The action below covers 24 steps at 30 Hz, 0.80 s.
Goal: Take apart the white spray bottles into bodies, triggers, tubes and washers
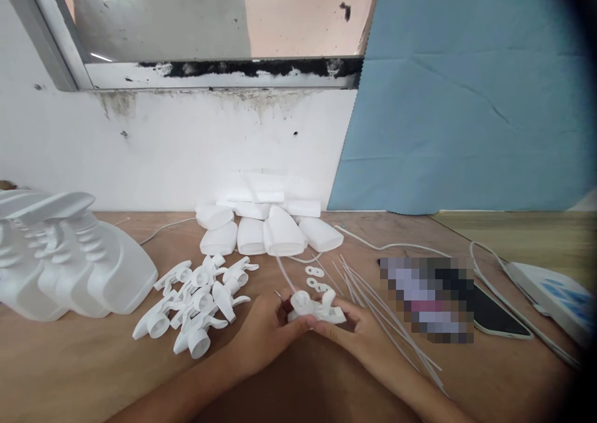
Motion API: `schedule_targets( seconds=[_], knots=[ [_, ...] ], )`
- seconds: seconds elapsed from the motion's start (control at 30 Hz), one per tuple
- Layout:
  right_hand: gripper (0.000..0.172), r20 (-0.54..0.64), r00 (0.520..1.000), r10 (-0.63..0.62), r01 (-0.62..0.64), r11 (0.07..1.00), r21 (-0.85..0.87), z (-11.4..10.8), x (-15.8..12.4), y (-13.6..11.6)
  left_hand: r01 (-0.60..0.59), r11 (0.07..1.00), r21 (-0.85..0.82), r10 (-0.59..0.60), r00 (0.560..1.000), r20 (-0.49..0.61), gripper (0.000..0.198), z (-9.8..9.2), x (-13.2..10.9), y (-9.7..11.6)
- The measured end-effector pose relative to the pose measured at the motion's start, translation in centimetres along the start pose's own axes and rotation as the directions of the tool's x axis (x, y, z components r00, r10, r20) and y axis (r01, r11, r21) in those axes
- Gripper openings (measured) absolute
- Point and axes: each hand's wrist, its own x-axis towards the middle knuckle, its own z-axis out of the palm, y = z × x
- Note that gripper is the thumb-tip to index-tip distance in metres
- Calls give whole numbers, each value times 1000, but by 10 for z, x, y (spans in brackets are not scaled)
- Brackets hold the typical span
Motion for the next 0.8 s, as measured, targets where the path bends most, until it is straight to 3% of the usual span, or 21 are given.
schedule_targets(
  seconds=[0.07, 0.13, 0.2, 0.27, 0.3, 0.4, 0.5, 0.63, 0.8],
  knots=[
    [35, -24, 997, 67, -64, 991, 116, -3, 1, 1, -50, 998, 50, 46, 996, 81, 36, -10, 7, 11],
    [36, -116, 988, 106, -79, 972, 222, -8, 4, 1, -79, 979, 186, 68, 996, 61, 46, -30, 19, 18],
    [33, -190, 974, 121, -51, 940, 337, -16, 9, -1, -63, 914, 401, 119, 986, -116, 47, -60, 38, 18],
    [30, -209, 970, 126, -14, 883, 468, -25, 15, -3, 20, 748, 664, 253, 915, -313, 38, -94, 64, 10],
    [29, -224, 966, 127, 9, 853, 522, -31, 18, -3, 69, 714, 697, 281, 883, -375, 35, -111, 77, 5],
    [28, -305, 943, 134, 76, 806, 587, -44, 27, -2, 141, 663, 736, 280, 864, -418, 34, -144, 119, -13],
    [27, -344, 928, 145, 100, 792, 603, -54, 34, 5, 121, 601, 790, 264, 903, -339, 33, -147, 157, -25],
    [31, -345, 926, 150, 95, 794, 601, -60, 37, 13, 57, 526, 848, 252, 942, -219, 37, -124, 201, -27],
    [32, -368, 917, 153, 102, 802, 588, -66, 38, 16, 82, 496, 864, 245, 942, -230, 33, -109, 225, -18]
  ],
)
